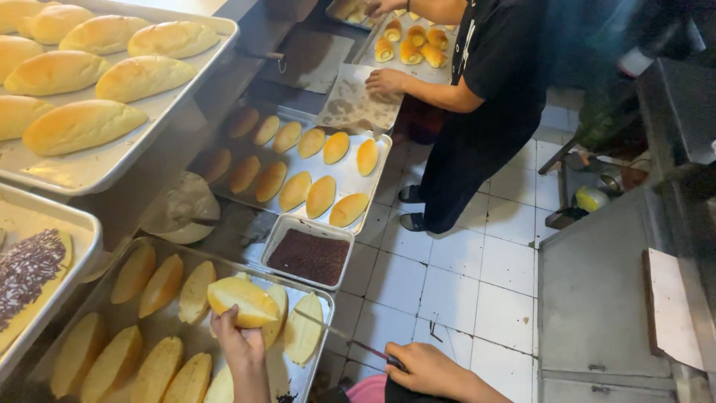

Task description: Applying cream filling and chocolate sprinkles to bread rolls in a bakery.

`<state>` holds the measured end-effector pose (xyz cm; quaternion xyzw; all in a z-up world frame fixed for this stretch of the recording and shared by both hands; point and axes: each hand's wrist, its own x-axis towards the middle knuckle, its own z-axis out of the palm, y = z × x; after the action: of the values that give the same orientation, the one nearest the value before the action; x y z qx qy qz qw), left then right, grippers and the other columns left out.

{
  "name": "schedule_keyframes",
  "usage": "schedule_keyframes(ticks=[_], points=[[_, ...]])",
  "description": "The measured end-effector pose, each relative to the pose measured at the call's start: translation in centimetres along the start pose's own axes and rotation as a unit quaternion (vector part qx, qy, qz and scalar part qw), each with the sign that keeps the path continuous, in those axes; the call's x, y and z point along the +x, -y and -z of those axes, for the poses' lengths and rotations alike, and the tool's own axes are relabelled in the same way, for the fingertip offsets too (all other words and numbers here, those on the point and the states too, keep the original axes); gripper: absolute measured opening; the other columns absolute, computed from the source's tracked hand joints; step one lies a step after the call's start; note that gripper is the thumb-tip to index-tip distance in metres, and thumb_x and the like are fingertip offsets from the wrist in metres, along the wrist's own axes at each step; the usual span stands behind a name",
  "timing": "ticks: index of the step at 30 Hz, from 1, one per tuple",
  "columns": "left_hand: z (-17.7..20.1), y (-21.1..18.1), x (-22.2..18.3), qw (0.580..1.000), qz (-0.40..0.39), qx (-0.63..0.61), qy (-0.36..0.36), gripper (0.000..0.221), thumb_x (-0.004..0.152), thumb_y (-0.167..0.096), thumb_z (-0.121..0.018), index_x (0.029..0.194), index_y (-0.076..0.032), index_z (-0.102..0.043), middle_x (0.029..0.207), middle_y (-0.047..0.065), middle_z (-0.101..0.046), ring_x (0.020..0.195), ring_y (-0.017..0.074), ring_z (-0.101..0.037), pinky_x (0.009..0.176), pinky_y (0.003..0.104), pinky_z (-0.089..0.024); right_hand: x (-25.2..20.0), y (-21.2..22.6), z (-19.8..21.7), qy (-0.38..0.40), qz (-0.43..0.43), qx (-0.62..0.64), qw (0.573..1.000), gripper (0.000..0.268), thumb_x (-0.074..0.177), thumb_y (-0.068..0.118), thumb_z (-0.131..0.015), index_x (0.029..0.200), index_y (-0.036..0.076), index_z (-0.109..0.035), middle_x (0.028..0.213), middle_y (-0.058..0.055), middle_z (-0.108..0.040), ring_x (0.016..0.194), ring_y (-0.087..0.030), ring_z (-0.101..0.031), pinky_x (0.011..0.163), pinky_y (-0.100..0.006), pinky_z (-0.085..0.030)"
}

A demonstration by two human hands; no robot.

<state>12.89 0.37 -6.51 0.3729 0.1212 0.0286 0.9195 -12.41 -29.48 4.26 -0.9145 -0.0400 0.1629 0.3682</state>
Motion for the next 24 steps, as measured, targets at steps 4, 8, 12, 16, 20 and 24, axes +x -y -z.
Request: schedule_keyframes(ticks=[4,8,12,16,20,24], points=[[-4.8,2.7,-4.4,0.997,0.077,-0.010,-0.009,0.057,0.086,-0.010,-0.058,0.142,-0.011,-0.048,0.134,0.010,-0.058,0.125,0.0306,-0.057,0.105,0.052,-0.048,1.8,-1.5,0.8,-0.068,-0.008,0.061,0.996,0.029,0.097,0.034,-0.065,0.100,0.006,-0.057,0.077,-0.015,-0.069,0.074,-0.036,-0.068,0.065,-0.045,-0.053],[-8.5,6.3,-9.5,0.983,0.159,0.031,0.085,0.060,0.085,-0.009,-0.057,0.144,-0.012,-0.049,0.136,0.011,-0.057,0.125,0.0274,-0.057,0.104,0.048,-0.048,4.8,-0.3,2.3,-0.200,-0.052,0.129,0.970,0.038,0.088,0.035,-0.079,0.095,0.004,-0.057,0.080,-0.013,-0.065,0.072,-0.025,-0.065,0.067,-0.039,-0.054],[-10.2,10.4,-12.3,0.968,0.183,0.081,0.153,0.064,0.082,-0.004,-0.061,0.144,-0.012,-0.043,0.138,0.012,-0.058,0.125,0.0254,-0.058,0.103,0.041,-0.048,6.7,-0.3,3.3,-0.272,-0.081,0.171,0.944,0.053,0.074,0.035,-0.088,0.107,0.004,-0.060,0.084,-0.013,-0.068,0.077,-0.022,-0.067,0.072,-0.035,-0.057],[-7.2,14.8,-11.4,0.964,0.158,0.083,0.199,0.066,0.082,0.001,-0.065,0.140,-0.010,-0.034,0.134,0.015,-0.059,0.119,0.0260,-0.059,0.099,0.039,-0.050,8.0,-3.4,2.1,-0.319,-0.037,0.113,0.940,0.062,0.072,0.035,-0.090,0.108,-0.002,-0.055,0.089,-0.014,-0.069,0.079,-0.023,-0.069,0.070,-0.036,-0.056],[-8.9,13.3,-12.2,0.954,0.147,0.142,0.220,0.057,0.086,-0.002,-0.067,0.136,-0.003,-0.040,0.130,0.014,-0.060,0.118,0.0210,-0.061,0.099,0.033,-0.050,8.2,-5.0,1.8,-0.307,-0.075,0.144,0.938,0.048,0.077,0.029,-0.086,0.101,0.000,-0.057,0.085,-0.014,-0.070,0.075,-0.023,-0.070,0.069,-0.035,-0.057],[-8.2,14.5,-11.5,0.942,0.155,0.228,0.192,0.045,0.090,-0.008,-0.066,0.133,0.000,-0.056,0.124,0.011,-0.064,0.112,0.0176,-0.064,0.095,0.030,-0.052,8.3,-5.8,1.8,-0.325,-0.077,0.167,0.928,0.043,0.077,0.025,-0.085,0.099,0.001,-0.056,0.083,-0.013,-0.069,0.073,-0.021,-0.070,0.068,-0.035,-0.057]])
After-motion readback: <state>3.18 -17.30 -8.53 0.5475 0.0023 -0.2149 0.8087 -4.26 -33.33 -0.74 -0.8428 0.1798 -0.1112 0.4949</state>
